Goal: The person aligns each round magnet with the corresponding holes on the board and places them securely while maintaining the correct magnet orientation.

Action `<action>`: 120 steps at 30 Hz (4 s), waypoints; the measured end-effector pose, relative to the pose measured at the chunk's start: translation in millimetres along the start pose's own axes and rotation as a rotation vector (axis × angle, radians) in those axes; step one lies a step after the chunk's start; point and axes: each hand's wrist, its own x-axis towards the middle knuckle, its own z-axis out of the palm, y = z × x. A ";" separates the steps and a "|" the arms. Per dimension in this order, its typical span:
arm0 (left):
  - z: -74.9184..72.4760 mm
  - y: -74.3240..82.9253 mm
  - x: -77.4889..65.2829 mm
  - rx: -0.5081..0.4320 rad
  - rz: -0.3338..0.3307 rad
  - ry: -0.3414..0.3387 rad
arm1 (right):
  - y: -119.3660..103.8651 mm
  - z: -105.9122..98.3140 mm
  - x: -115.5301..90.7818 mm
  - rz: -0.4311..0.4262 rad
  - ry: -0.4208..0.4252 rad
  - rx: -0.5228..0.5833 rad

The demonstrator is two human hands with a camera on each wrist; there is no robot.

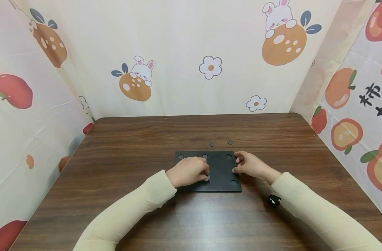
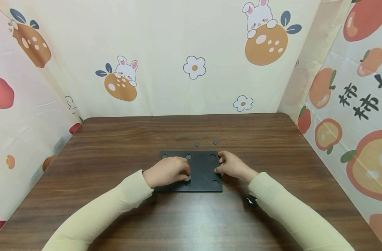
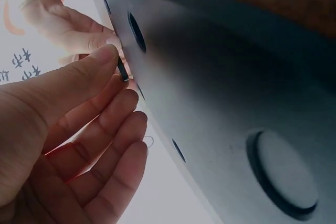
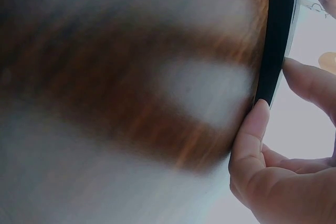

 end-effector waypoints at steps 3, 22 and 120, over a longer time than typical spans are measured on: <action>1.9 0.0 -3.2 0.003 0.009 -0.004 | -0.9 -0.3 -0.6 -0.002 -0.001 0.000; 8.0 0.8 -5.8 0.024 0.047 -0.016 | -3.4 -0.9 -0.3 -0.022 0.001 -0.033; 1.5 -69.5 -55.6 -0.250 -0.572 0.014 | -1.2 -1.7 4.0 -0.016 0.001 -0.051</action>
